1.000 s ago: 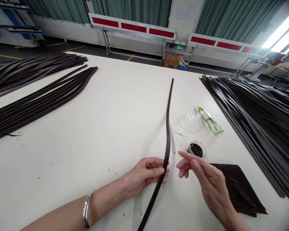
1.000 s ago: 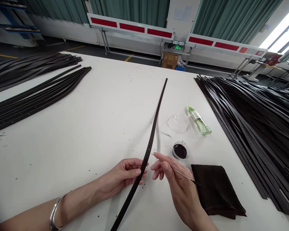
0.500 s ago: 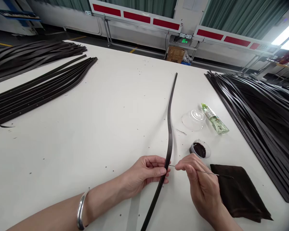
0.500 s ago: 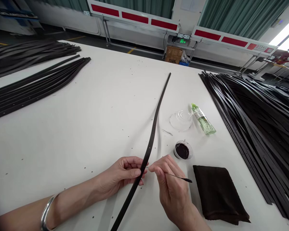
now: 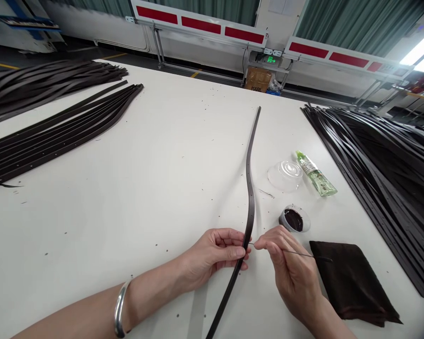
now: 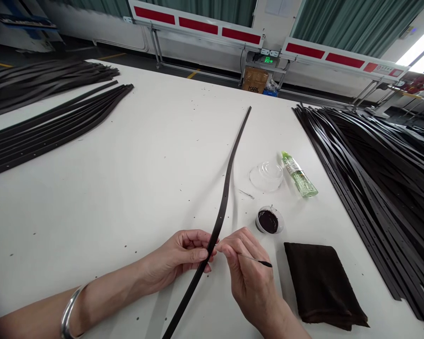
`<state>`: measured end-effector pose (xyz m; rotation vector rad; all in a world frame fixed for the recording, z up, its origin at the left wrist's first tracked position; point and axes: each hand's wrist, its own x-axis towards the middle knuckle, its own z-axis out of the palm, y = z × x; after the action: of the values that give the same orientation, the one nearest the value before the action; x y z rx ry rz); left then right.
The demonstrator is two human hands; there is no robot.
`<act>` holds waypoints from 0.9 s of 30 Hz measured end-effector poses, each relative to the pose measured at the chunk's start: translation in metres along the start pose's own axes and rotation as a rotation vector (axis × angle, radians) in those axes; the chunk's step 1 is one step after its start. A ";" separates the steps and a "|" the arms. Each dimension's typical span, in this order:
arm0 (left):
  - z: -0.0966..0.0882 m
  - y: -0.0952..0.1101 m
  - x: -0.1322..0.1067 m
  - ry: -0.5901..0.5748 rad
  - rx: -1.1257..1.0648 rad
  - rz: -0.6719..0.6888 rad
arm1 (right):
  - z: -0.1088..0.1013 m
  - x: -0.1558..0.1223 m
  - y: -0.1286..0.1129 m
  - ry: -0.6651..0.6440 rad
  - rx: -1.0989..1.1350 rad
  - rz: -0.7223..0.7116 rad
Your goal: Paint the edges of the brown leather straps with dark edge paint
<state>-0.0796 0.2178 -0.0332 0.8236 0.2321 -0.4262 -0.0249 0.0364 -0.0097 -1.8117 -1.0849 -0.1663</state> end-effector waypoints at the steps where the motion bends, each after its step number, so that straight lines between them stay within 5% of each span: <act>1: 0.000 0.000 0.000 -0.006 0.005 0.003 | 0.000 0.000 0.000 -0.003 -0.008 -0.002; 19: 0.000 0.000 0.000 -0.022 -0.009 0.006 | 0.001 -0.004 -0.004 -0.012 0.026 0.051; 25: -0.004 -0.003 -0.001 0.016 -0.063 -0.029 | 0.000 -0.013 -0.002 0.279 0.070 0.320; 27: -0.004 -0.003 -0.001 0.000 -0.075 -0.027 | 0.003 -0.012 0.002 0.259 0.076 0.454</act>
<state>-0.0821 0.2196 -0.0371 0.7476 0.2578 -0.4399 -0.0316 0.0309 -0.0189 -1.8590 -0.4773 -0.0816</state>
